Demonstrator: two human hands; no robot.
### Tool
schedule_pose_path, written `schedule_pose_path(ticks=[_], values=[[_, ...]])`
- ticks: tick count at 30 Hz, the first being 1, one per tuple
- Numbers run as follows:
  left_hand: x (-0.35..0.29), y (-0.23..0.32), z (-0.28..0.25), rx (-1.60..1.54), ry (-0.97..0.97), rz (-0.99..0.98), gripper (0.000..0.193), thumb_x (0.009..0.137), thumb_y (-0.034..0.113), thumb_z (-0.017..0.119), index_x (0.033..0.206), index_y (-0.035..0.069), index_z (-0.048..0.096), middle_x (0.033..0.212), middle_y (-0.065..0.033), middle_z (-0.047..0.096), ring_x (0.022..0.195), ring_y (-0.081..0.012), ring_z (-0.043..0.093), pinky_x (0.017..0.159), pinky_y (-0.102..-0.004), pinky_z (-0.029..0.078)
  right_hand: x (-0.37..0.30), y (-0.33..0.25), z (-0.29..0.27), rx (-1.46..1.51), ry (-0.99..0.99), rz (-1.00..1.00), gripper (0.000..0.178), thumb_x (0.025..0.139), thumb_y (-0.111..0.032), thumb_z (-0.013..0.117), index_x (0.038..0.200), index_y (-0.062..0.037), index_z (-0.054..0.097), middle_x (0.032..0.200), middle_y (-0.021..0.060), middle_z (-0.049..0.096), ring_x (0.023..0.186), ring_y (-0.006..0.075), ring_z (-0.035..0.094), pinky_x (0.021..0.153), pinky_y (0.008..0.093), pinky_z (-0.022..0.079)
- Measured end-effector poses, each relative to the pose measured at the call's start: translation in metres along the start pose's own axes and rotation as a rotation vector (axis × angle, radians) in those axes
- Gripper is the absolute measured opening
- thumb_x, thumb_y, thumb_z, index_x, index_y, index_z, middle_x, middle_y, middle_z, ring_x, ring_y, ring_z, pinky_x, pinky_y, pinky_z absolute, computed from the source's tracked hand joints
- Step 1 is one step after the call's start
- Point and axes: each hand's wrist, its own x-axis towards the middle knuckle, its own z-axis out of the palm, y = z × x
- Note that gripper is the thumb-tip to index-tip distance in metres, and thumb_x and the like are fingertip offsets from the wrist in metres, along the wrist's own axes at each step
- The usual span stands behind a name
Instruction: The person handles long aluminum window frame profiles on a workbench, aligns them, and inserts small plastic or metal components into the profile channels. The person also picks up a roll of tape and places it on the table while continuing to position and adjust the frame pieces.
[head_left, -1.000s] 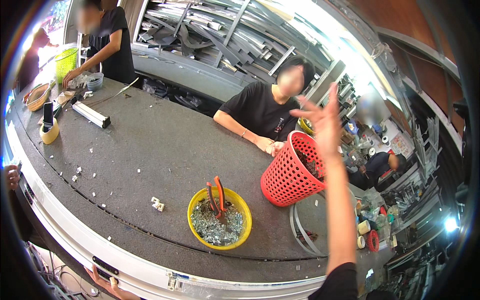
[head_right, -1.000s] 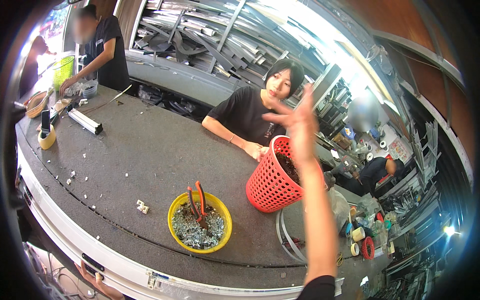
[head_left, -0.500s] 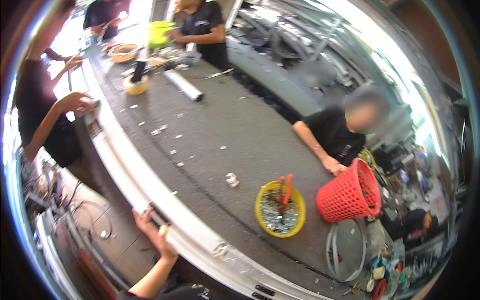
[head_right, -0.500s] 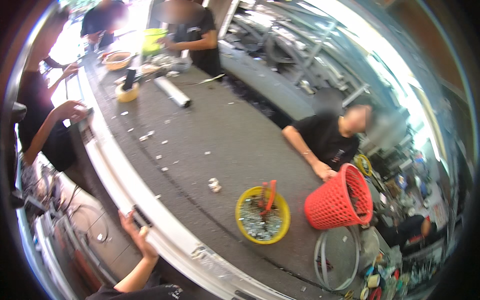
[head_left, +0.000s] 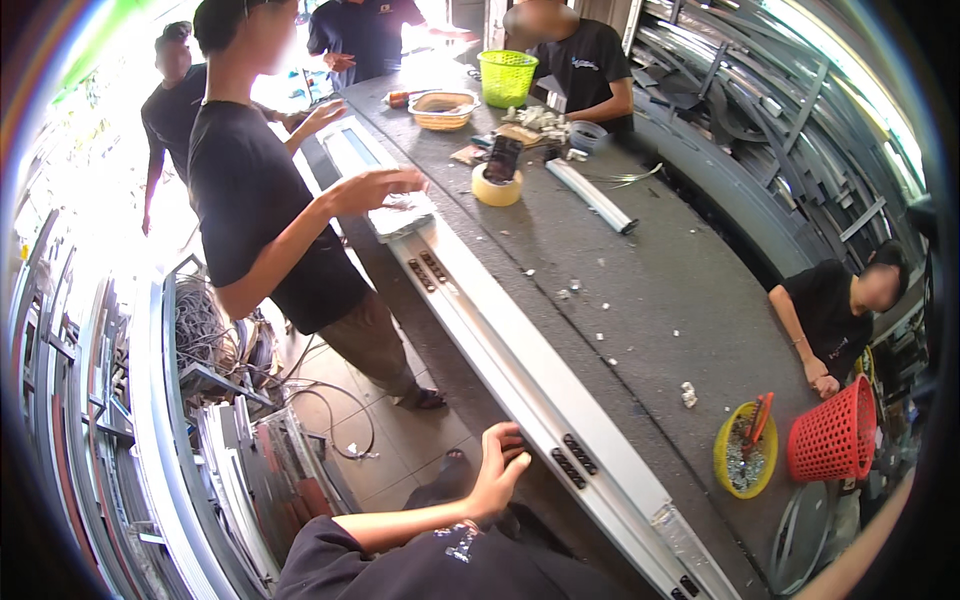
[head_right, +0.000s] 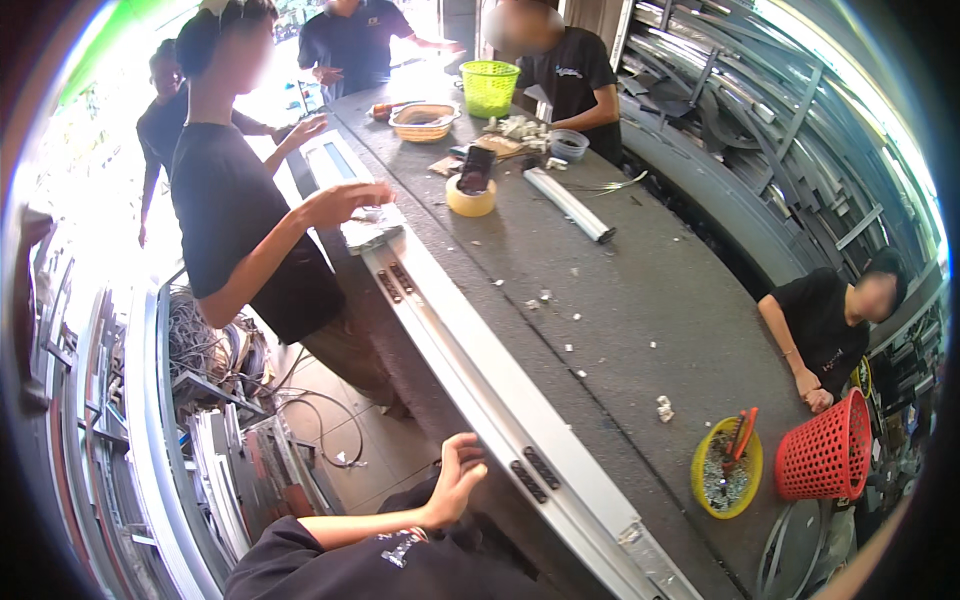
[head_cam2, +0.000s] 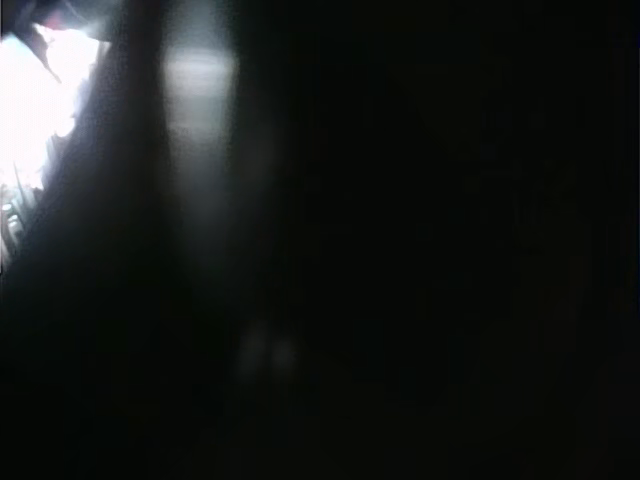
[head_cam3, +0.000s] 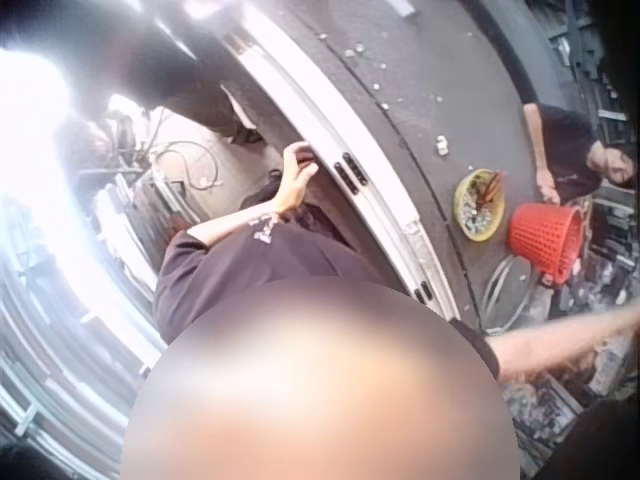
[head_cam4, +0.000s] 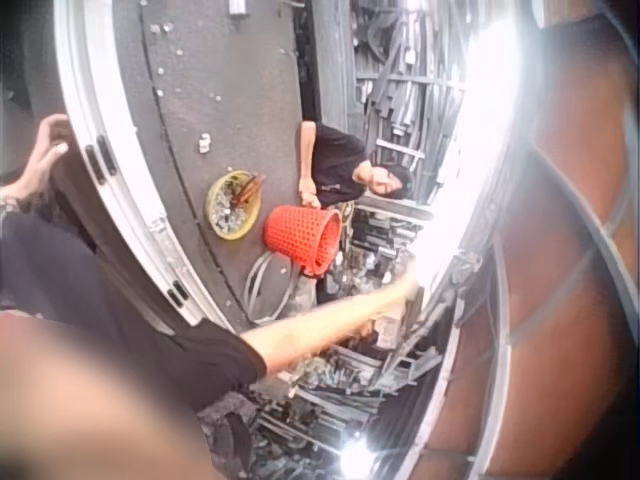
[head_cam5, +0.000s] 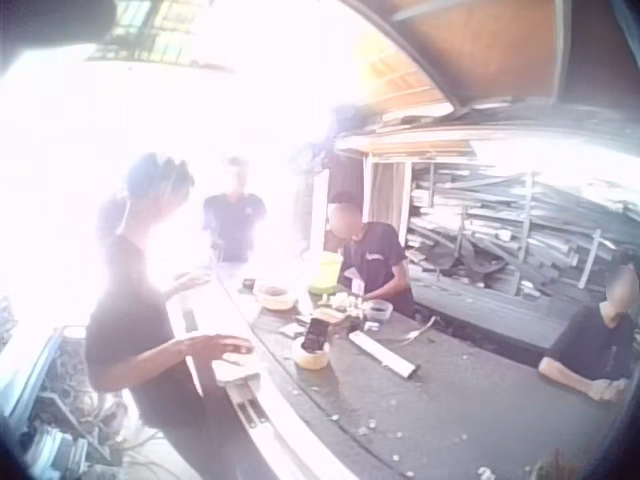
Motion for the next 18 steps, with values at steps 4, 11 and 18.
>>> schedule_pose_path(ticks=[4,11,18], values=[[0.053,0.021,-0.049,0.017,0.041,0.096,0.065,0.095,0.009,0.058,0.148,0.0,0.023,0.145,-0.0162,0.028,0.132,-0.03,0.044,0.112,-0.0426,0.039,-0.079,-0.195,0.21,0.546,-0.903,-0.176,0.024,0.093,-0.016,0.067,0.112,-0.0018,0.071,0.09,0.0061,0.071,0.081,0.0165,0.067,0.075,0.0312,0.054],[0.151,0.042,-0.085,0.337,0.32,0.195,0.079,0.095,0.019,0.055,0.155,-0.002,0.009,0.157,-0.0254,0.008,0.148,-0.0396,0.013,0.122,-0.0465,0.016,-0.253,-0.396,0.4,0.898,-1.53,-0.267,0.057,0.103,-0.027,0.054,0.152,-0.0046,0.036,0.153,0.0139,0.043,0.14,0.0238,0.042,0.115,0.0364,0.034],[0.189,0.025,-0.064,0.237,0.534,0.382,0.078,0.093,0.027,0.054,0.156,0.002,0.016,0.161,-0.0284,-0.005,0.151,-0.0417,-0.001,0.121,-0.0513,0.004,-0.283,-0.427,0.452,1.376,-1.457,-0.037,0.08,0.088,-0.017,0.07,0.155,-0.0003,0.03,0.16,0.0125,0.033,0.148,0.0233,0.029,0.121,0.0353,0.02]])
